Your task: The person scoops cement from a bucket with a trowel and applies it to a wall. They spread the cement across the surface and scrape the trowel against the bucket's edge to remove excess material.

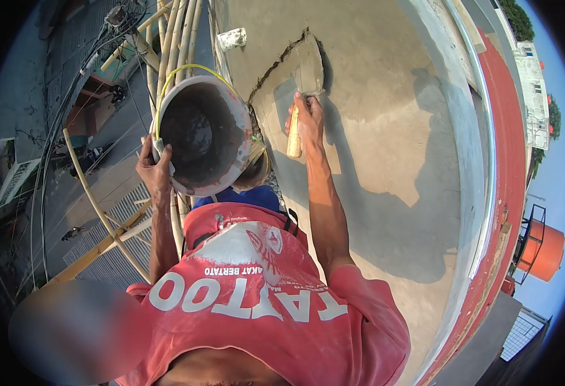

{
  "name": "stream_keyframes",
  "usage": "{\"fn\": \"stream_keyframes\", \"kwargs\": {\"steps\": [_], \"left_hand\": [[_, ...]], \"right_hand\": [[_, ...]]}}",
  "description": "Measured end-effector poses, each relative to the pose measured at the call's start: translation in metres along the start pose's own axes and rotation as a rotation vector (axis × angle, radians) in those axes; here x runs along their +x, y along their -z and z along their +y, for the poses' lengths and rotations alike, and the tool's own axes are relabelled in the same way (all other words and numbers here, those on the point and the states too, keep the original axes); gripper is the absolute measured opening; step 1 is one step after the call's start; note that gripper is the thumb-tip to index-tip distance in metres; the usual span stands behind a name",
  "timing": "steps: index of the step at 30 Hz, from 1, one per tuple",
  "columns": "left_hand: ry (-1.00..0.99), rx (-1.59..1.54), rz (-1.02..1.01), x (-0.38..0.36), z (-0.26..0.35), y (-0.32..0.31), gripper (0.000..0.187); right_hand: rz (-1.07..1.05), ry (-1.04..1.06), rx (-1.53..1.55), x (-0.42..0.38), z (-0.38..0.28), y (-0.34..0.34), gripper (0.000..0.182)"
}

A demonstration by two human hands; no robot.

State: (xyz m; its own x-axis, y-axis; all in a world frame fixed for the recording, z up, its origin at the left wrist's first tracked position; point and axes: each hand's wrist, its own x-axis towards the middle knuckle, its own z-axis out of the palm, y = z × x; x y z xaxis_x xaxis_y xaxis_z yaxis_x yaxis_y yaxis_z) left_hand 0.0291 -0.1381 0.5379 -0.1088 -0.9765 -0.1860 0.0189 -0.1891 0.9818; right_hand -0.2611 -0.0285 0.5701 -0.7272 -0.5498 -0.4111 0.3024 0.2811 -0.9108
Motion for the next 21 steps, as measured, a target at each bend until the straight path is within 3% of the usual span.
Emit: {"fn": "stream_keyframes", "kwargs": {"steps": [7,13,21], "left_hand": [[0.04,-0.036,0.015,-0.001,-0.006,0.005,0.047],[-0.028,0.004,0.002,-0.004,-0.011,0.009,0.049],[0.004,0.008,-0.013,0.001,-0.009,0.01,0.049]], "right_hand": [[0.007,-0.005,0.165,-0.037,0.0,0.009,0.031],[-0.044,0.023,0.105,-0.057,0.019,0.024,0.032],[-0.068,-0.005,0.107,-0.022,0.001,0.015,0.034]]}}
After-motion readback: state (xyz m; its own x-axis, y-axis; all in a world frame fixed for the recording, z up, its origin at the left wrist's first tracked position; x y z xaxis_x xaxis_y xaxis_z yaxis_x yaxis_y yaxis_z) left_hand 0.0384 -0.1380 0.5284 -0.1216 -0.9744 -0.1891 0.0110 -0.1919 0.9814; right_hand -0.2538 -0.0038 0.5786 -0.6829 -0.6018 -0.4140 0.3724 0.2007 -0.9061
